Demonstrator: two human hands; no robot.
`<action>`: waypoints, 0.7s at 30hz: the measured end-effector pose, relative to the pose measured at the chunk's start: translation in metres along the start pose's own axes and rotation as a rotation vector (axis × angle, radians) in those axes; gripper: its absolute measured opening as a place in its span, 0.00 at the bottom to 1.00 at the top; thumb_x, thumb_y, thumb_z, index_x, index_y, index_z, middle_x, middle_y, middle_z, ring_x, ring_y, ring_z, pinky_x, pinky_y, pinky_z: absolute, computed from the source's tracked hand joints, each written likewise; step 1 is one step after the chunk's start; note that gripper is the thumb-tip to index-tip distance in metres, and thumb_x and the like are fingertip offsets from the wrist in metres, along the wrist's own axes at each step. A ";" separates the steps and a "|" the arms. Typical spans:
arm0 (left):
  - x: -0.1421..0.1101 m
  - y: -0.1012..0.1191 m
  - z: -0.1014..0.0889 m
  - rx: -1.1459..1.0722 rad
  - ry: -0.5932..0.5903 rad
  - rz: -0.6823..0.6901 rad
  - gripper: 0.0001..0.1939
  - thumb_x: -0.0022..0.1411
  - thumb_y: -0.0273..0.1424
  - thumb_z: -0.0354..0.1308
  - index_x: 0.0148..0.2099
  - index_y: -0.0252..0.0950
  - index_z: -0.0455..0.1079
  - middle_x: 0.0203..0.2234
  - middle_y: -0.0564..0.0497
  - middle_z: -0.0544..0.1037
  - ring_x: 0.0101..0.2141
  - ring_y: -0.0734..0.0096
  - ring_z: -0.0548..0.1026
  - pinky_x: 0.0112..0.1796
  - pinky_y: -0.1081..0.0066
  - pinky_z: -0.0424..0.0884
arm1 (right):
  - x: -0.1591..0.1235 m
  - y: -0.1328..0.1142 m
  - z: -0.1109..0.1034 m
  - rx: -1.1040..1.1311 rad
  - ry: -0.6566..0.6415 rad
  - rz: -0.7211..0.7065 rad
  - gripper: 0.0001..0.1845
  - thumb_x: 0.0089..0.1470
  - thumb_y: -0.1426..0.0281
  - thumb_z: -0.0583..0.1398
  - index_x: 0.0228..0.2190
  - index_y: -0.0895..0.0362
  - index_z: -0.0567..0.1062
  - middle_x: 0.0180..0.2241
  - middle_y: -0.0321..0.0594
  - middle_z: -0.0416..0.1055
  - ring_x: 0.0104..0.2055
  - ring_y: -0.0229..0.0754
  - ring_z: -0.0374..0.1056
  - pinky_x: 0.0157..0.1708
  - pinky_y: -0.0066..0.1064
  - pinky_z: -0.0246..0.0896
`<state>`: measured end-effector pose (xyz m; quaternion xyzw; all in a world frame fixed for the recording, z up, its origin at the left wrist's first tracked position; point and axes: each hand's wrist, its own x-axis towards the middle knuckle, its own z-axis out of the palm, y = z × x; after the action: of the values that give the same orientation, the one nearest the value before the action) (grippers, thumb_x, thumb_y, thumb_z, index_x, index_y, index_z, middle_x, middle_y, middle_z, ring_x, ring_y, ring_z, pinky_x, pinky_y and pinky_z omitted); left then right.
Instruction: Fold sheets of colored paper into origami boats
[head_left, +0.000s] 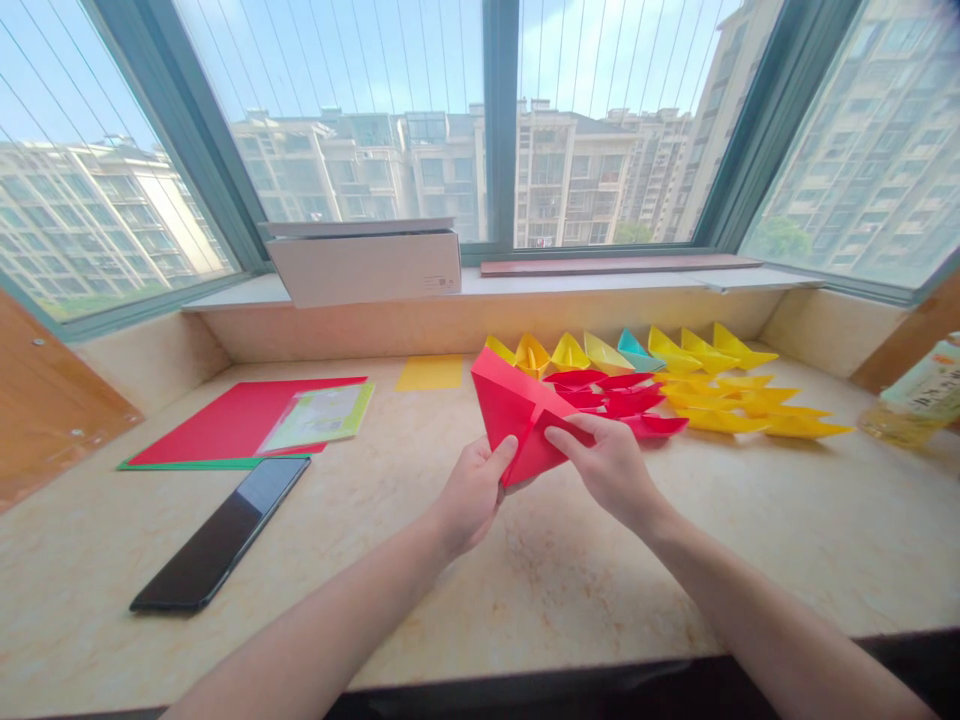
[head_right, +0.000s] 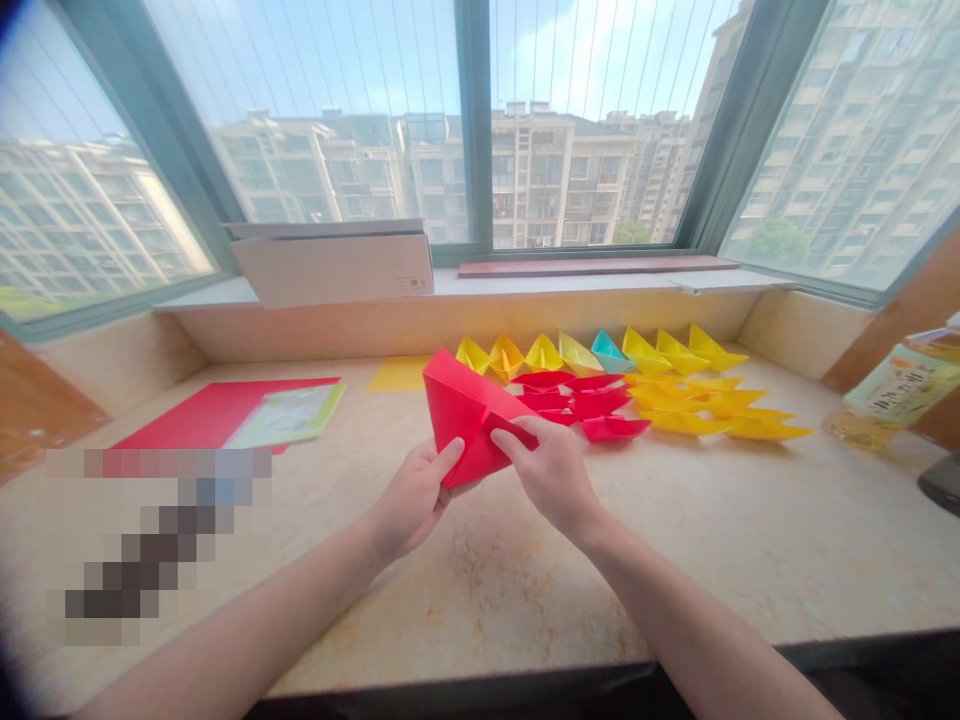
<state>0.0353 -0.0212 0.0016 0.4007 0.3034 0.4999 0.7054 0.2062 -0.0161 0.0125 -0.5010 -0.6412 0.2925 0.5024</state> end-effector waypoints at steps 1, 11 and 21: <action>0.000 0.000 0.000 0.004 -0.006 0.000 0.19 0.59 0.40 0.65 0.47 0.30 0.76 0.42 0.40 0.82 0.46 0.54 0.78 0.49 0.57 0.72 | 0.000 0.000 0.000 0.002 -0.004 0.002 0.12 0.56 0.61 0.62 0.32 0.56 0.81 0.32 0.42 0.81 0.33 0.48 0.74 0.32 0.35 0.66; -0.001 -0.002 -0.001 0.050 -0.013 0.025 0.20 0.61 0.39 0.63 0.50 0.30 0.74 0.44 0.40 0.81 0.47 0.54 0.78 0.48 0.58 0.73 | -0.002 0.003 0.002 -0.026 0.016 0.012 0.12 0.56 0.62 0.62 0.31 0.56 0.81 0.31 0.41 0.80 0.31 0.46 0.73 0.31 0.35 0.64; -0.009 0.002 -0.008 0.139 -0.127 0.039 0.19 0.65 0.37 0.60 0.57 0.37 0.71 0.58 0.42 0.72 0.58 0.51 0.69 0.56 0.53 0.67 | 0.001 0.017 0.008 0.030 0.018 -0.027 0.12 0.57 0.60 0.61 0.32 0.56 0.79 0.33 0.43 0.80 0.34 0.49 0.75 0.33 0.36 0.67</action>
<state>0.0252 -0.0272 -0.0006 0.4854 0.2843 0.4650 0.6836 0.2043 -0.0083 -0.0043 -0.4873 -0.6388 0.2907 0.5196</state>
